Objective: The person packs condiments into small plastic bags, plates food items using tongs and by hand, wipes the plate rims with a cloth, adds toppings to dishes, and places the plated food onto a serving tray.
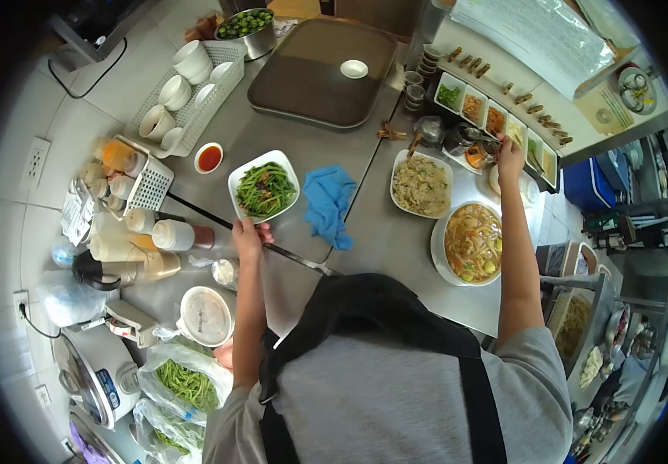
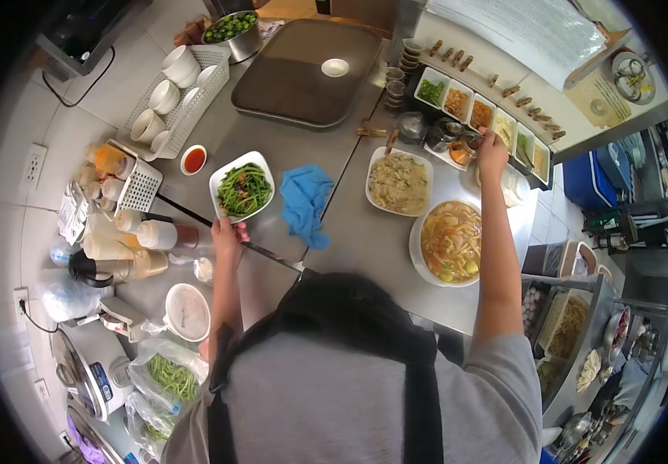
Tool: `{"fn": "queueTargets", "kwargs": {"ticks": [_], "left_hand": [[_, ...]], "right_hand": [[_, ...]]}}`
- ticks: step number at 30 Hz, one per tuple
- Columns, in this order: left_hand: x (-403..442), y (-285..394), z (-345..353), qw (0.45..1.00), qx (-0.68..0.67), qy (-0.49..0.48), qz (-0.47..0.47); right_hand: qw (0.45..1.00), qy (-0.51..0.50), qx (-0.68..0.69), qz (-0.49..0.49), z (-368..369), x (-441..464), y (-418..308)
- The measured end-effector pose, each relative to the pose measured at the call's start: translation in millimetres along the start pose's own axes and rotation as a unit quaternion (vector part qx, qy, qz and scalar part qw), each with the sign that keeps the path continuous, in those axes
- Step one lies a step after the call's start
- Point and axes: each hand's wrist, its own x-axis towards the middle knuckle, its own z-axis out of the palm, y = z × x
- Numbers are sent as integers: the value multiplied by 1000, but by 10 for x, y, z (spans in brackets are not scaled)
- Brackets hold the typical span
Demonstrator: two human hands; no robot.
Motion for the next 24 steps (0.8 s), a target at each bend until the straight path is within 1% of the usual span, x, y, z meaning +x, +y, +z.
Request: {"fn": "queueTargets", "kwargs": {"ticks": [1, 2, 4, 5, 6, 7, 9, 10, 11, 12, 13, 14, 15, 16, 17, 19, 22, 24], "left_hand": [[38, -16, 6, 1000, 9, 1, -3], [66, -12, 26, 1000, 15, -9, -2], [157, -18, 63, 1000, 18, -13, 0], [224, -42, 49, 999, 17, -34, 15], [361, -120, 4, 998, 23, -46, 23], [429, -110, 6, 999, 31, -29, -1], [317, 108, 47, 1000, 13, -8, 5], [249, 39, 38, 988, 95, 73, 102], [182, -54, 48, 953, 176, 150, 197], [-57, -3, 138, 951, 196, 163, 174], [-300, 57, 232, 949, 216, 174, 150], [-484, -53, 300, 940, 270, 132, 159], [-664, -150, 397, 930, 318, 47, 180], [-773, -183, 539, 883, 379, 24, 276], [-827, -192, 659, 822, 435, 1, 368], [-602, -333, 710, 809, 447, -33, 380], [-385, -228, 624, 748, 501, -87, 426], [-446, -180, 568, 772, 481, -55, 413]], "right_hand": [[992, 10, -113, -52, 61, -12, -32], [980, 5, -181, -76, 111, -67, -141], [946, -28, -273, -172, 149, 32, -7], [922, -46, -313, -225, 249, 62, 30], [894, 11, -399, -203, 279, -147, -268], [906, -1, -376, -197, 320, -368, -635], [930, -52, -311, -188, 548, -855, -1124], [938, -150, -212, -231, 746, -1105, -1038], [904, -236, -265, -239, 1025, -1317, -794], [860, -321, -307, -250, 1305, -1530, -560], [835, -347, -208, -374, 1333, -2157, -1030], [808, -406, -158, -397, 1502, -2396, -1029], [792, -429, -169, -400, 1659, -2541, -862], [775, -451, -179, -404, 1809, -2638, -712], [781, -457, -182, -385, 1897, -2657, -643], [787, -474, -189, -346, 2033, -2616, -575], [739, -496, -322, -323, 2148, -2584, -895], [675, -506, -412, -344, 2278, -2656, -1207]]}}
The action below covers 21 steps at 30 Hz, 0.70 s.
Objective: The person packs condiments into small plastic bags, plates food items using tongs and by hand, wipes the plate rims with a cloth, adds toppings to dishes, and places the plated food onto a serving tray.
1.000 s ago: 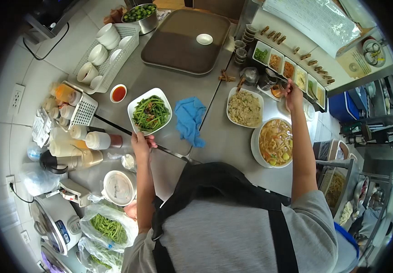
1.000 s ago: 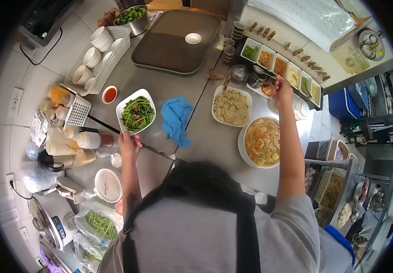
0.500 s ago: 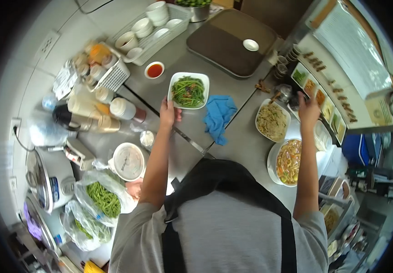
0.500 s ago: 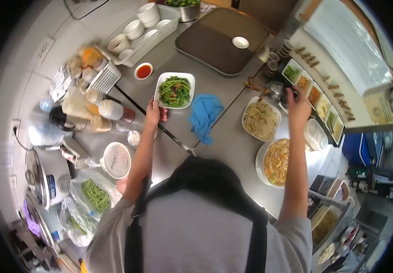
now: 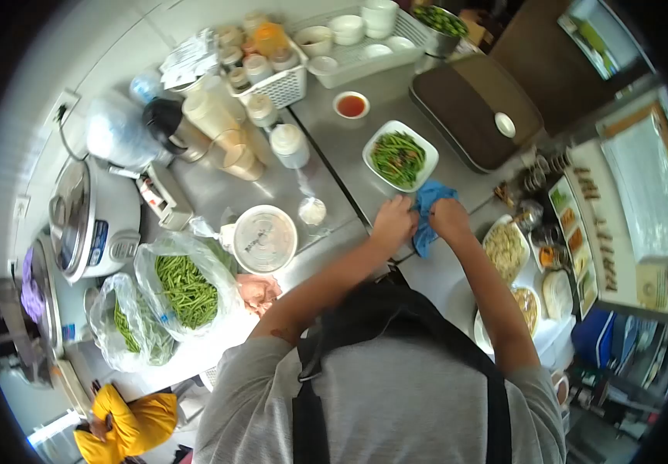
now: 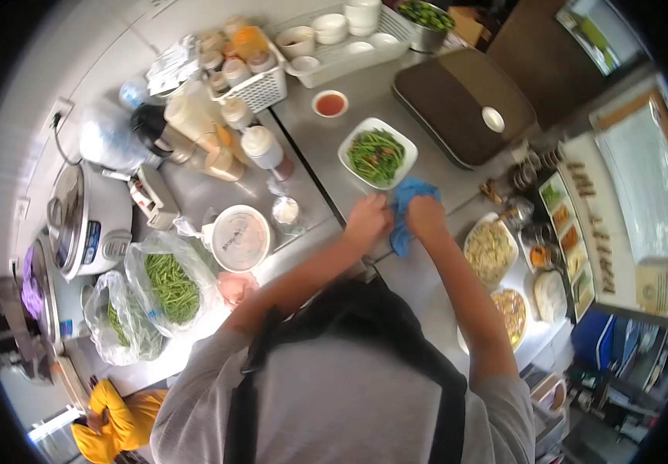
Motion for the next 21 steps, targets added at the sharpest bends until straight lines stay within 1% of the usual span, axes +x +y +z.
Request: {"fn": "queueTargets", "kwargs": {"ticks": [1, 2, 3, 4, 5, 7, 9, 10, 12, 13, 14, 15, 16, 17, 19, 21], "left_hand": [[-37, 18, -72, 1000, -8, 14, -14], [-116, 43, -218, 997, -54, 46, -40], [-229, 52, -381, 993, -80, 69, -60], [-357, 45, -564, 987, -105, 90, -77], [-465, 24, -756, 981, -130, 110, -93], [-603, -24, -1144, 962, -109, 224, -116], [-655, -180, -1452, 934, -67, 303, -178], [-631, -269, -1550, 920, -64, 339, -187], [-554, -441, -1708, 889, -63, 404, -205], [-522, -492, -1766, 888, -58, 413, -194], [-488, -520, -1798, 887, -56, 420, -184], [-479, -539, -1802, 885, -57, 428, -177], [-524, -589, -1789, 894, -60, 393, -207], [-508, -616, -1761, 887, -101, 391, -222], [-330, -762, -1741, 871, -176, 385, -250], [-265, -1235, -1461, 854, -193, 376, -303]], "right_hand": [[998, -27, -48, 5, -133, 71, -109], [996, 42, 17, -78, -262, 133, -310], [978, 109, 85, -157, -351, 193, -566], [949, 106, 197, -222, -460, 259, -864], [903, 101, 307, -282, -521, 357, -1182], [855, 70, 424, -291, -373, 665, -1720], [851, 203, 346, -340, -113, 980, -2090], [877, 113, 369, -286, -75, 1042, -2193], [846, 100, 446, -274, 174, 1234, -2252], [829, 97, 483, -264, 128, 1231, -2283], [803, 147, 523, -246, 114, 1149, -2230], [782, 160, 555, -234, 46, 1123, -2105], [760, 170, 586, -223, -82, 1045, -1928], [738, 177, 616, -211, -231, 931, -1733], [799, 180, 553, -154, -748, 617, -1262], [867, 145, 459, -131, -918, 663, -660]]}}
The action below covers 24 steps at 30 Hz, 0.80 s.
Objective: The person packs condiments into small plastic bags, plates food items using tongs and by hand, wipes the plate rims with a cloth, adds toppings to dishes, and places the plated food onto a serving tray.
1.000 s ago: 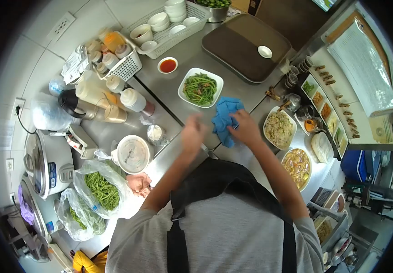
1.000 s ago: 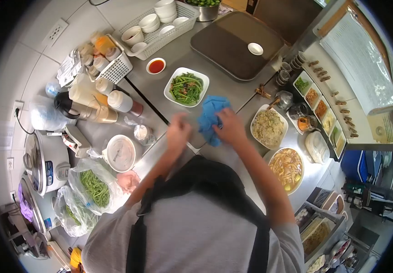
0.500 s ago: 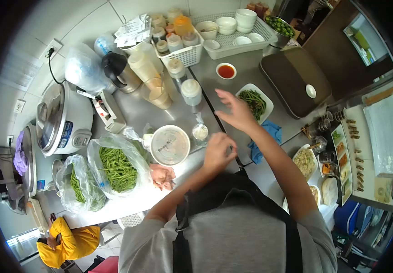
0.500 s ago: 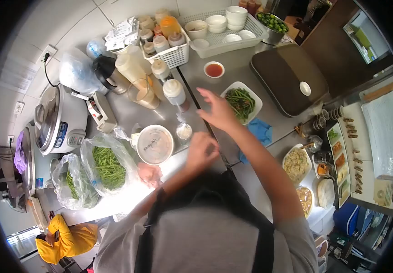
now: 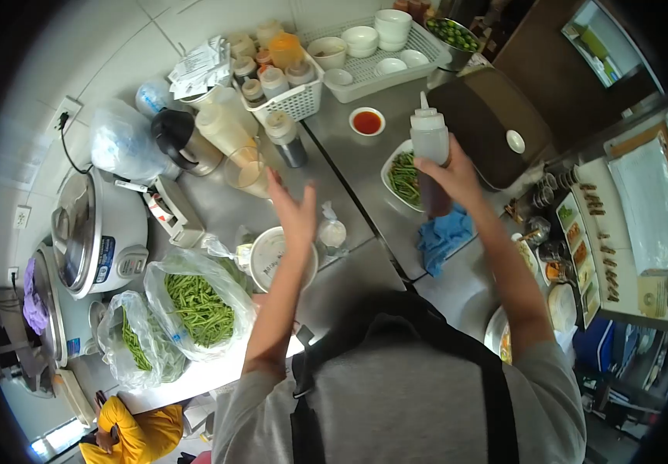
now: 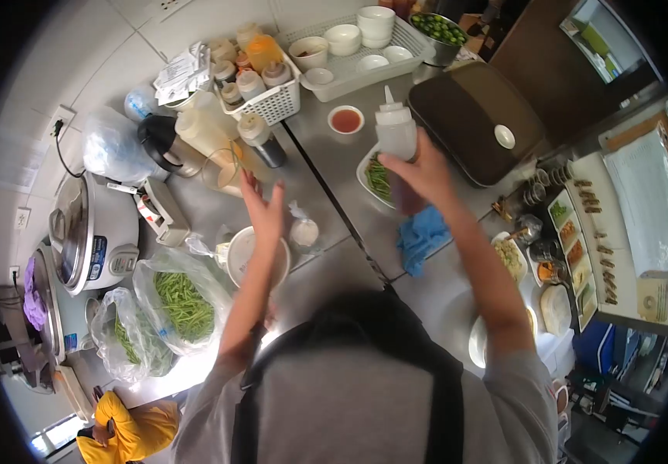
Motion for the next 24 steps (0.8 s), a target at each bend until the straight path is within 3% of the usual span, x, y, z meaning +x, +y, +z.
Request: {"fn": "queueTargets", "kwargs": {"ticks": [1, 3, 6, 10, 13, 16, 19, 22, 24], "left_hand": [[120, -258, 86, 999, 42, 2, -22], [362, -566, 230, 996, 79, 18, -20], [678, -678, 403, 997, 48, 52, 37], [942, -693, 490, 998, 16, 57, 28], [999, -661, 501, 998, 33, 54, 20], [1008, -688, 463, 998, 14, 41, 51], [719, -246, 386, 998, 52, 23, 41], [585, 164, 329, 997, 0, -4, 71], [536, 405, 232, 998, -53, -20, 36]], "right_hand": [[991, -4, -135, -19, -211, -63, 26], [918, -14, -392, -53, -529, -189, 26], [842, -78, -525, -91, -750, -369, 170], [775, -34, -615, -138, -922, -313, 298], [784, 51, -578, -221, -858, -232, 386], [809, -55, -552, -197, -887, -335, 280], [807, -31, -566, -168, -1016, -424, 325], [880, 39, -464, -90, -1018, -354, 368], [928, 56, -350, -112, -831, -197, 307]]}}
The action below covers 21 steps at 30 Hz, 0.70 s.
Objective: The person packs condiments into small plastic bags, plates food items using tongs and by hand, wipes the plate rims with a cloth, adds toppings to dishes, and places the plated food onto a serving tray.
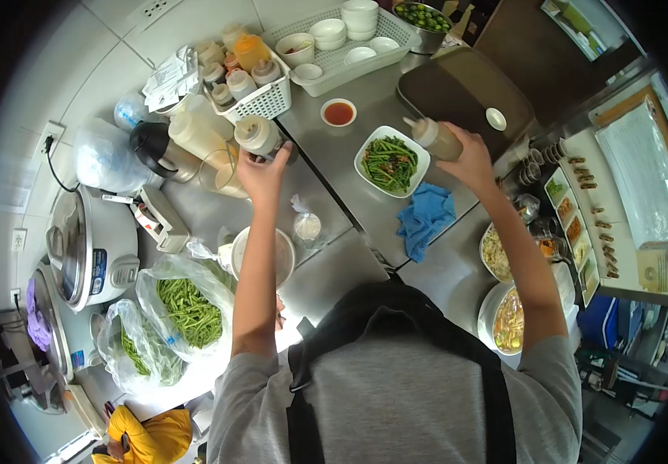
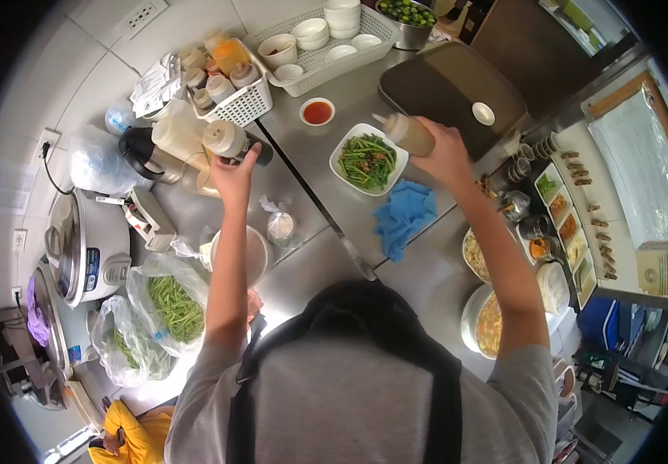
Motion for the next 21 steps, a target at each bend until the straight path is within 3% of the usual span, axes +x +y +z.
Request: {"fn": "queueTargets", "kwargs": {"ticks": [3, 6, 7, 9, 11, 14, 18, 21], "left_hand": [[-101, 509, -210, 1000, 7, 13, 10], [-237, 942, -452, 1000, 3, 18, -11], [-276, 1000, -531, 999, 23, 22, -8], [-344, 1077, -659, 998, 63, 24, -2], [-435, 1120, -739, 998, 58, 26, -29], [-458, 1037, -713, 999, 31, 33, -7], [-458, 961, -599, 998, -18, 10, -67], [-502, 664, -562, 995, 70, -11, -75]], "right_hand": [[982, 40, 184, 25, 323, 306, -500], [953, 15, 302, -11, 699, 555, -1204], [939, -35, 342, 19, 836, 618, -1408], [941, -5, 338, -20, 1276, 713, -1691], [934, -77, 346, 52, 1599, 773, -1903], [933, -100, 343, 50, 1926, 863, -2032], [941, -56, 329, -58, 1975, 814, -1927], [963, -15, 244, -111, 1864, 528, -1545]]}}
